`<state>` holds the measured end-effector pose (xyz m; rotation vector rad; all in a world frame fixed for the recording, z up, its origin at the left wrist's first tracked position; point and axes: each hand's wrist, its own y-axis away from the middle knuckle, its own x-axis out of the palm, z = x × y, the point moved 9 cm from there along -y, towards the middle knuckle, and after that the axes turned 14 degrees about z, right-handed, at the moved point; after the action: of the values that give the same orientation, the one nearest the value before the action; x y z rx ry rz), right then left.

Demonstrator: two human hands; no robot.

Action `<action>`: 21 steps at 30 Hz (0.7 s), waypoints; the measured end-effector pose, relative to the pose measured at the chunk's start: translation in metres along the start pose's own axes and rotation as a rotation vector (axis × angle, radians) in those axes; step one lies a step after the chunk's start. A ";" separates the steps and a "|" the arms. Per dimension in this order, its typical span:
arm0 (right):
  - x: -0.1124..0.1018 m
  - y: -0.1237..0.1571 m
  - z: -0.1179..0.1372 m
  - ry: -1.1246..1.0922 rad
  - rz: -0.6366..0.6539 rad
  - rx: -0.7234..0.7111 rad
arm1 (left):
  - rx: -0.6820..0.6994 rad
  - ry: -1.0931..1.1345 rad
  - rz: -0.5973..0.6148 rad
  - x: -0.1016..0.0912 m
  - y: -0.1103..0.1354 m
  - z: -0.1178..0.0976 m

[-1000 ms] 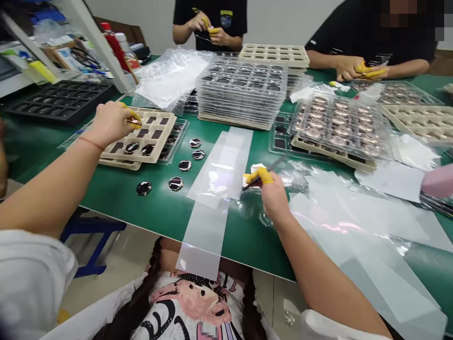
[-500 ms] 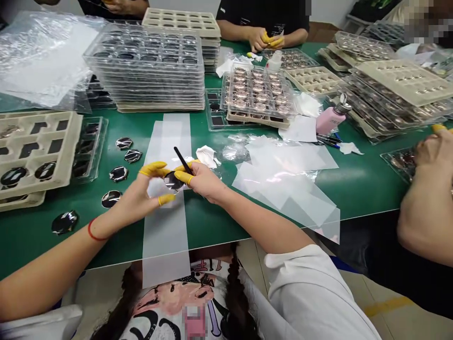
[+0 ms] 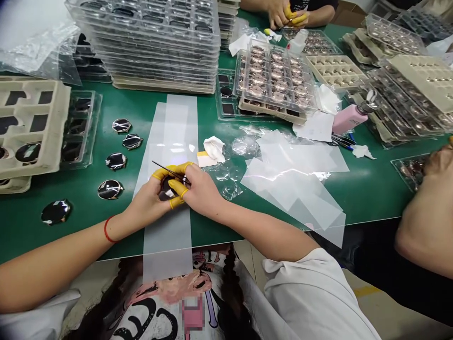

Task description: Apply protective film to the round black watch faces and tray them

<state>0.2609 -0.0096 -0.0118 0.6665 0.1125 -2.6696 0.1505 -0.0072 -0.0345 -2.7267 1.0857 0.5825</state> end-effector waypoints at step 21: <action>0.012 0.014 0.021 0.577 0.082 -0.117 | -0.213 -0.233 0.034 -0.008 0.007 0.002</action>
<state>0.2470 -0.0301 0.0013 1.3461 0.3817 -2.2949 0.1398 -0.0064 -0.0328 -2.7263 1.0679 1.0465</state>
